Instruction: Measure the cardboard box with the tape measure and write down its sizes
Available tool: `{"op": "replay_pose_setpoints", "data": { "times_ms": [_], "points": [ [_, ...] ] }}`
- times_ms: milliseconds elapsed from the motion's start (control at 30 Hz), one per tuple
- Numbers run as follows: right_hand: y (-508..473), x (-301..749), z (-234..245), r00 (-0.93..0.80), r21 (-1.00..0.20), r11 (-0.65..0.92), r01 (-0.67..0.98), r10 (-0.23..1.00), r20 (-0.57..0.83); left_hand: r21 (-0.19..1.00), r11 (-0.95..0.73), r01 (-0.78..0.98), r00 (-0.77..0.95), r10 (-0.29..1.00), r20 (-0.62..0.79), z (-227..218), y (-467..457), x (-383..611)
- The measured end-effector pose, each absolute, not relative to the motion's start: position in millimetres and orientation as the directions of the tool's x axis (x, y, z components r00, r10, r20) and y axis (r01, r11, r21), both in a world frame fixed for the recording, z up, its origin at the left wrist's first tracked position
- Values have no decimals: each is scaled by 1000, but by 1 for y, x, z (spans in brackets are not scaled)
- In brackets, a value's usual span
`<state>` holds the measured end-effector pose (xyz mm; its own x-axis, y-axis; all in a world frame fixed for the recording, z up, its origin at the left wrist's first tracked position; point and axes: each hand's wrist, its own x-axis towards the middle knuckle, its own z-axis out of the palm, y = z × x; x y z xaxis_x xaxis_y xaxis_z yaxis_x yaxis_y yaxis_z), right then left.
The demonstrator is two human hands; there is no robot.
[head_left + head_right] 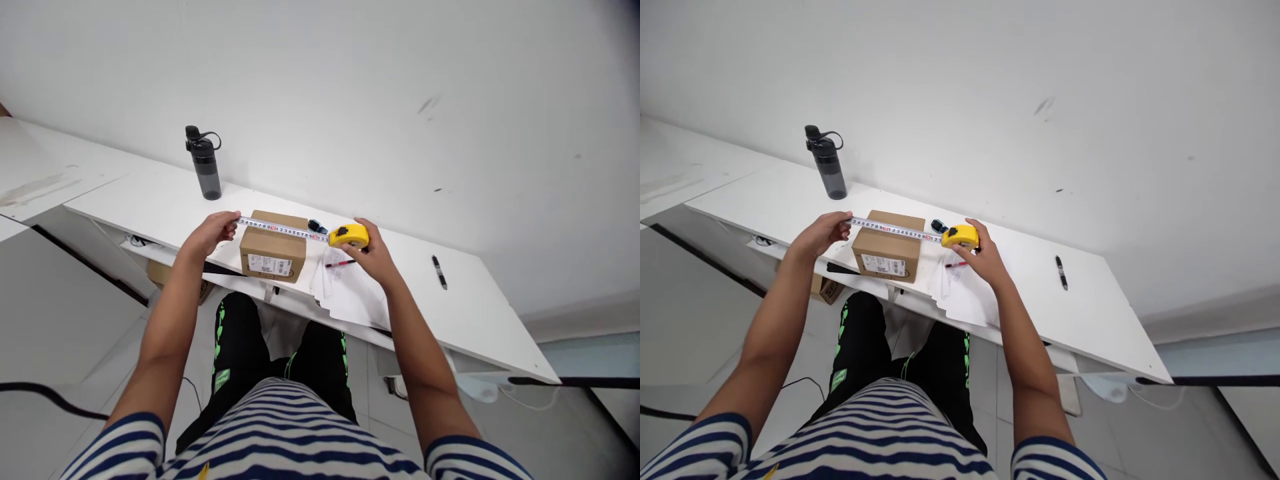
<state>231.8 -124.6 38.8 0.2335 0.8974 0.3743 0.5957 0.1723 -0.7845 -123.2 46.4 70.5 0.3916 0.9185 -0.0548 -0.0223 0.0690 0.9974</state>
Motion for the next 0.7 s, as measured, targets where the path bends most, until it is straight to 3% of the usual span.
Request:
{"op": "replay_pose_setpoints", "data": {
  "times_ms": [133,333,467,700],
  "points": [
    [-110,229,43,176,-755,133,642,933,315,969,53,242,445,881,-159,61,64,-110],
    [-87,203,47,116,-705,151,694,942,315,815,-59,576,381,902,-204,64,60,-103],
    [-85,201,46,125,-702,136,699,943,307,858,12,514,482,823,-301,57,60,-105],
    [-91,200,47,119,-720,136,681,949,292,888,11,460,482,837,-261,46,59,-103]
  ]
}}
